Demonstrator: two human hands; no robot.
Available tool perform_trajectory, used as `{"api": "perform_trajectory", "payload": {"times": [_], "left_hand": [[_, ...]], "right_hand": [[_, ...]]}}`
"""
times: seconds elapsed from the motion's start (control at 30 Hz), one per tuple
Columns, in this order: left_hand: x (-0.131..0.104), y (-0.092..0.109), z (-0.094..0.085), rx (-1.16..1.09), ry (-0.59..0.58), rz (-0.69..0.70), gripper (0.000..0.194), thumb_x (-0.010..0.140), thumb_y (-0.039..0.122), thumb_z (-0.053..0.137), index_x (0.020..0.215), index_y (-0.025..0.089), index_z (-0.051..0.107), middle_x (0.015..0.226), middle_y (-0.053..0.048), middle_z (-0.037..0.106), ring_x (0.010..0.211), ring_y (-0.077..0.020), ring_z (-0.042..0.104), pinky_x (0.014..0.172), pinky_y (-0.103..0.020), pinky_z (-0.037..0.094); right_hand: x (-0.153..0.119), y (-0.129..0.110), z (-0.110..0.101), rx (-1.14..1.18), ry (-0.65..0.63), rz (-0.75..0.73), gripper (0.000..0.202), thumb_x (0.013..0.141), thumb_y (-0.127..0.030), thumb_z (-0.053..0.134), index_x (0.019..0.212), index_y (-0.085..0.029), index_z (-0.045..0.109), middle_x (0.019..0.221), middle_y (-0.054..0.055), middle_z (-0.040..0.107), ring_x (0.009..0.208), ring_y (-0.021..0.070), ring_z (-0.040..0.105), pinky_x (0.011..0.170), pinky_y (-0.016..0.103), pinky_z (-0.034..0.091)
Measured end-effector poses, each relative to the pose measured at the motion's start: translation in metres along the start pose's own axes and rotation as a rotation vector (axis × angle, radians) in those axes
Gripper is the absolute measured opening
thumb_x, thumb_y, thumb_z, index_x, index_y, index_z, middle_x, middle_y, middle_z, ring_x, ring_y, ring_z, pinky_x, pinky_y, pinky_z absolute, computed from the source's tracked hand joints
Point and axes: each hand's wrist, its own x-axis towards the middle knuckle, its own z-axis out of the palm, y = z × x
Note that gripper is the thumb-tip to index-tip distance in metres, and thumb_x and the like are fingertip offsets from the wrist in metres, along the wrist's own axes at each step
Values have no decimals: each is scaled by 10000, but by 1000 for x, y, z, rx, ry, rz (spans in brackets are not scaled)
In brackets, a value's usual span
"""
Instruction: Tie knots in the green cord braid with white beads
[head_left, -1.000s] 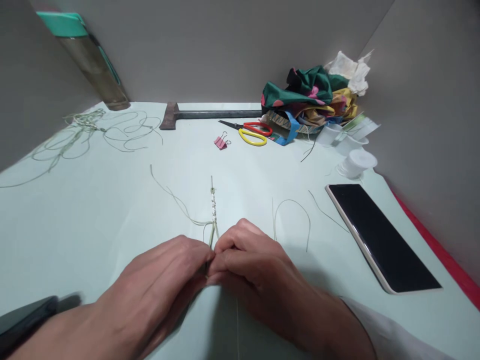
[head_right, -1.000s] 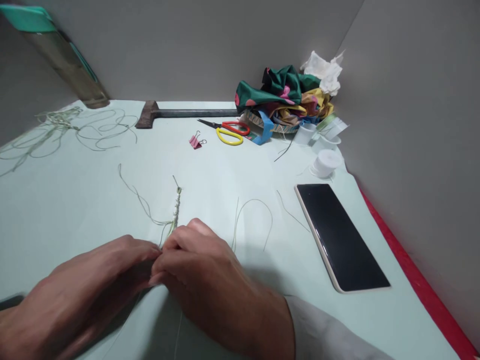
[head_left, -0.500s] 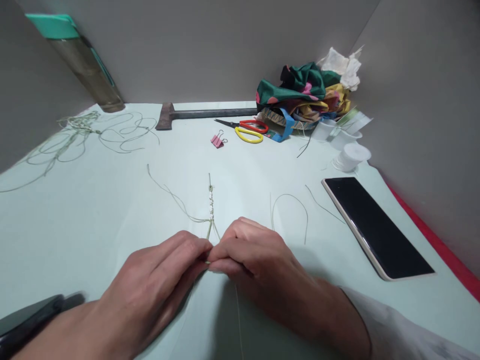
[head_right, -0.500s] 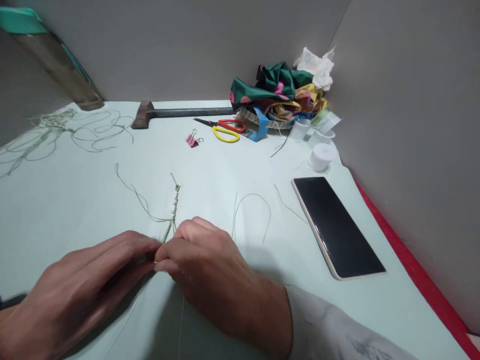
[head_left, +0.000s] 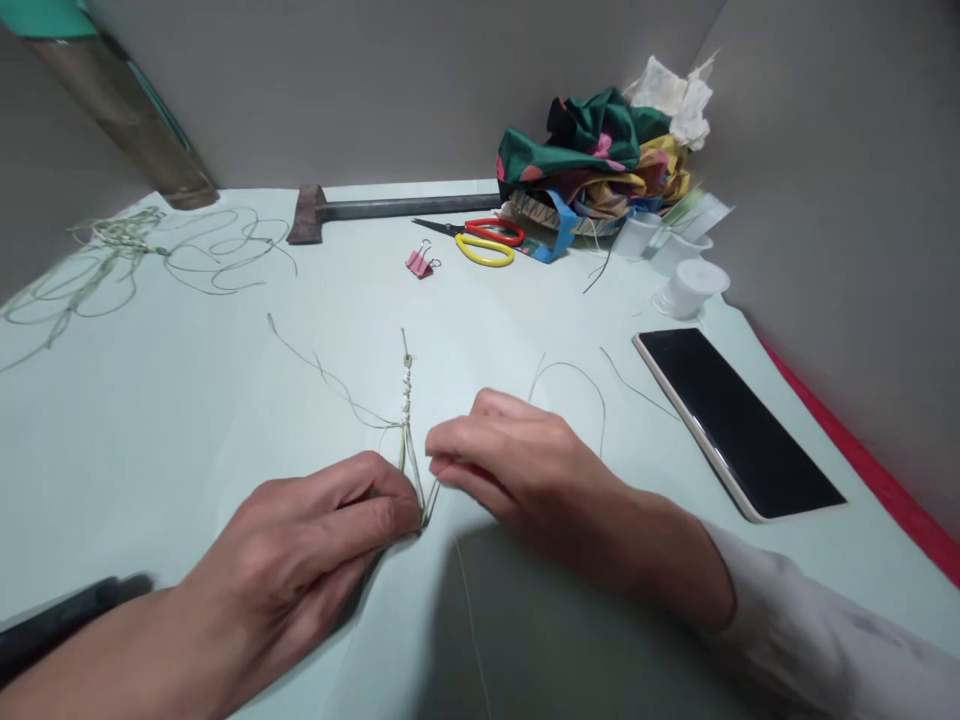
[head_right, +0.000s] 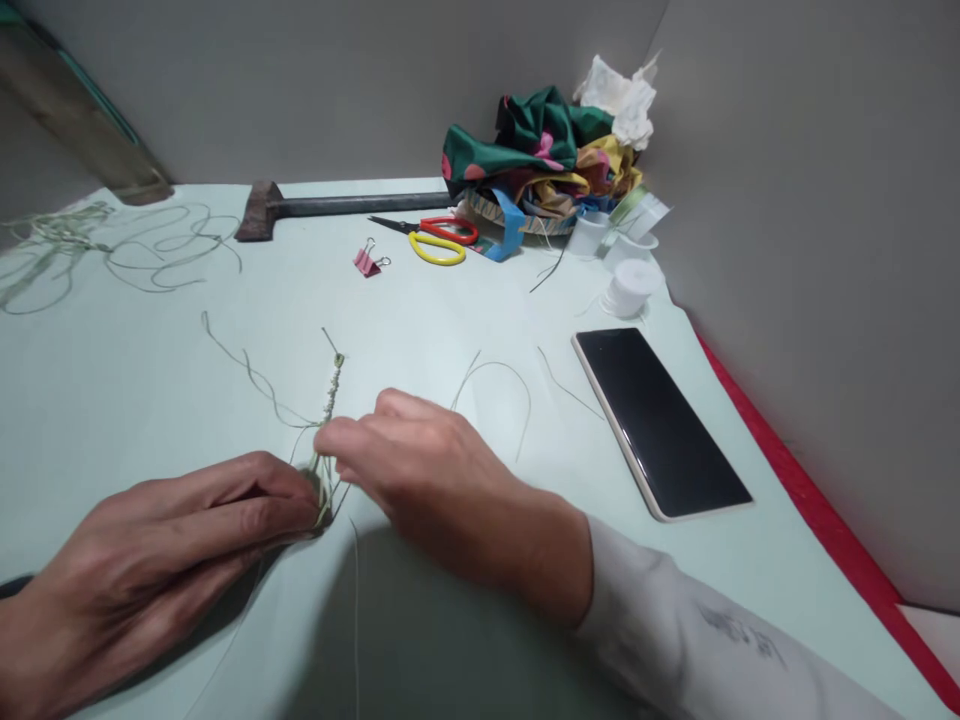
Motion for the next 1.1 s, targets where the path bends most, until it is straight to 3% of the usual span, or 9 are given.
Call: {"api": "perform_trajectory", "payload": {"times": [0.2, 0.33, 0.4, 0.5, 0.67, 0.73, 0.8, 0.97, 1.1], "left_hand": [[-6, -6, 3, -27, -19, -32, 357, 1149, 65, 467, 1150, 295, 740, 918, -2, 722, 693, -134, 690, 597, -240, 513], [-4, -6, 3, -26, -10, -7, 382, 1159, 54, 450, 1177, 294, 747, 910, 15, 698, 688, -106, 670, 623, -212, 505], [0, -4, 1, 3, -4, 12, 386, 1157, 46, 454, 1171, 292, 751, 902, 28, 703, 685, -89, 676, 628, -188, 502], [7, 1, -3, 47, 11, 40, 395, 1117, 1, 475, 1085, 259, 771, 845, 44, 708, 653, -70, 684, 613, -144, 499], [11, 1, -3, 20, 31, 74, 436, 1048, -49, 450, 1027, 205, 805, 809, 25, 719, 629, -76, 694, 600, -140, 514], [9, 0, -2, 4, 24, 79, 445, 1034, -55, 443, 1034, 192, 813, 812, 16, 724, 638, -80, 701, 609, -145, 519], [8, -1, -3, 7, 10, 78, 456, 1028, -56, 429, 1017, 181, 819, 798, 12, 716, 628, -81, 688, 605, -146, 513], [10, 0, -5, 8, -15, 73, 458, 1033, -40, 423, 965, 161, 830, 772, -1, 701, 621, -92, 662, 604, -154, 507], [12, 0, -3, -2, -13, 75, 447, 1054, -6, 427, 934, 163, 822, 765, -6, 695, 621, -95, 651, 604, -156, 503]], "right_hand": [[0, 16, -25, -96, 74, -9, 185, 1173, -100, 590, 1128, -153, 761, 1024, 85, 828, 901, 222, 655, 895, 369, 537], [-1, 17, -35, -17, -164, -12, 155, 1173, -215, 690, 1270, -131, 776, 1259, 143, 826, 1142, 273, 719, 1021, 411, 575], [-1, 15, -34, -3, -242, -19, 112, 1174, -215, 688, 1205, -159, 780, 1298, 137, 797, 1169, 263, 699, 1008, 395, 578], [1, 10, -29, -67, -299, 12, 194, 1196, -161, 602, 1059, -179, 739, 1226, 106, 778, 1109, 231, 676, 946, 354, 554], [9, -4, -30, -215, -374, 49, 239, 1223, -154, 476, 1110, -161, 686, 1001, 54, 729, 794, 184, 580, 721, 340, 437], [15, -7, -34, -272, -411, 37, 269, 1180, -63, 459, 1056, -173, 671, 883, 9, 663, 687, 176, 457, 653, 354, 340], [26, -6, -38, -346, -450, -4, 304, 1135, 12, 442, 1041, -176, 661, 875, 7, 635, 699, 184, 428, 658, 363, 310], [67, 16, -29, -512, -475, -15, 278, 1189, -42, 441, 1135, -165, 685, 981, 43, 683, 803, 199, 503, 742, 359, 358], [86, 22, -19, -666, -417, 36, 326, 1192, -34, 416, 1174, -148, 721, 1112, 126, 739, 971, 255, 597, 814, 391, 387]]}}
